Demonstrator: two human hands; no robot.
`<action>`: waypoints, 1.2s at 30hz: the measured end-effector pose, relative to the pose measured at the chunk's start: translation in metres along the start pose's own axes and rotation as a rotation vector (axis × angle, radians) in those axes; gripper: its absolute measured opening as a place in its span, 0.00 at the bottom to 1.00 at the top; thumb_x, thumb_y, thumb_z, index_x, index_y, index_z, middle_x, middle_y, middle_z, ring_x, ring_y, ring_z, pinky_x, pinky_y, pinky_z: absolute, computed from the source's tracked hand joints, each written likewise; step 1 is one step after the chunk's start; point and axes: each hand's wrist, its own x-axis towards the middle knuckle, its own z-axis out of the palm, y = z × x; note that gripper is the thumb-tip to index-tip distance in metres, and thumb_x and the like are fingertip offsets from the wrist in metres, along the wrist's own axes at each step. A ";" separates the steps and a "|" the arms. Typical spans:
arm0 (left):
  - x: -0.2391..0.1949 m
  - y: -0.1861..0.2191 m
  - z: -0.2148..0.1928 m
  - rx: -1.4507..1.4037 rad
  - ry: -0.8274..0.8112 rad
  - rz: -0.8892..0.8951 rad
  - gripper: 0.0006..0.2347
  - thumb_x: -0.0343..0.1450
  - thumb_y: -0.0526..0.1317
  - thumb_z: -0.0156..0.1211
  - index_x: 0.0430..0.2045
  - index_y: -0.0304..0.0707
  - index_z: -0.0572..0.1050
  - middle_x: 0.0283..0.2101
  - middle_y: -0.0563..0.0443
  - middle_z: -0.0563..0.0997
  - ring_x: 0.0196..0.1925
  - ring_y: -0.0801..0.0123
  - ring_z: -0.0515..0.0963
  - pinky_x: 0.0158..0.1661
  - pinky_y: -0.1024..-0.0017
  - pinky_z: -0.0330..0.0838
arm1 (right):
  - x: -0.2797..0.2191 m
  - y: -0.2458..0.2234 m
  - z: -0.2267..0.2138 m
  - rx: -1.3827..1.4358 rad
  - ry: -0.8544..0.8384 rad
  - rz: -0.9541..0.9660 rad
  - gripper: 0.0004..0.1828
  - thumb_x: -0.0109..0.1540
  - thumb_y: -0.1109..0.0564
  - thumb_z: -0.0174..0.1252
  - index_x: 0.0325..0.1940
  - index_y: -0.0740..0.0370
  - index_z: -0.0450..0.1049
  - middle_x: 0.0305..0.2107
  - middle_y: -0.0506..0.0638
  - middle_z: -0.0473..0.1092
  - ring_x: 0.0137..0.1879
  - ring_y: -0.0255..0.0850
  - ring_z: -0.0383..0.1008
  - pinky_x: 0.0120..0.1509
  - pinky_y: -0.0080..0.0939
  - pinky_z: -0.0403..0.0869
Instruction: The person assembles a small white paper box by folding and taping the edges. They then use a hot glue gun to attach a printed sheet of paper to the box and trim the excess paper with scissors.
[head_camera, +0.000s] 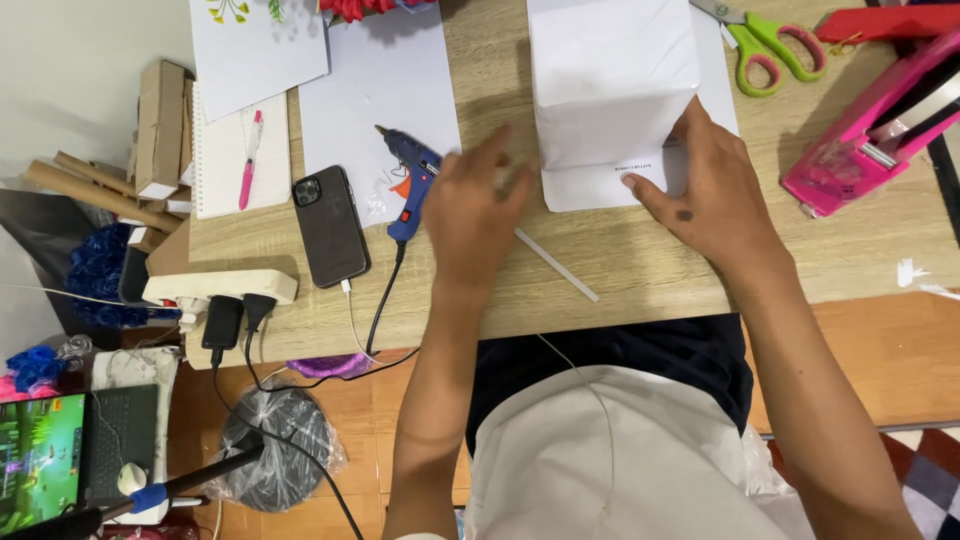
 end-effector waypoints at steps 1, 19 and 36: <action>0.001 0.003 -0.012 0.077 0.030 -0.163 0.18 0.71 0.45 0.66 0.54 0.45 0.74 0.36 0.55 0.82 0.41 0.59 0.78 0.32 0.59 0.73 | 0.001 0.003 0.001 -0.013 0.000 0.002 0.30 0.64 0.51 0.63 0.63 0.66 0.58 0.44 0.60 0.69 0.50 0.59 0.68 0.51 0.54 0.64; -0.048 -0.026 -0.046 0.219 0.009 -0.325 0.18 0.73 0.53 0.62 0.47 0.38 0.73 0.41 0.51 0.74 0.41 0.63 0.77 0.31 0.63 0.71 | -0.003 0.014 0.001 -0.037 -0.017 0.012 0.33 0.64 0.53 0.63 0.68 0.66 0.59 0.47 0.62 0.71 0.53 0.60 0.68 0.56 0.56 0.64; -0.077 -0.020 -0.052 0.223 0.035 -0.254 0.14 0.72 0.40 0.68 0.48 0.36 0.72 0.43 0.44 0.82 0.45 0.57 0.81 0.38 0.61 0.77 | -0.004 0.002 -0.001 -0.022 -0.021 0.030 0.32 0.64 0.52 0.61 0.68 0.64 0.57 0.48 0.62 0.70 0.53 0.62 0.68 0.59 0.58 0.63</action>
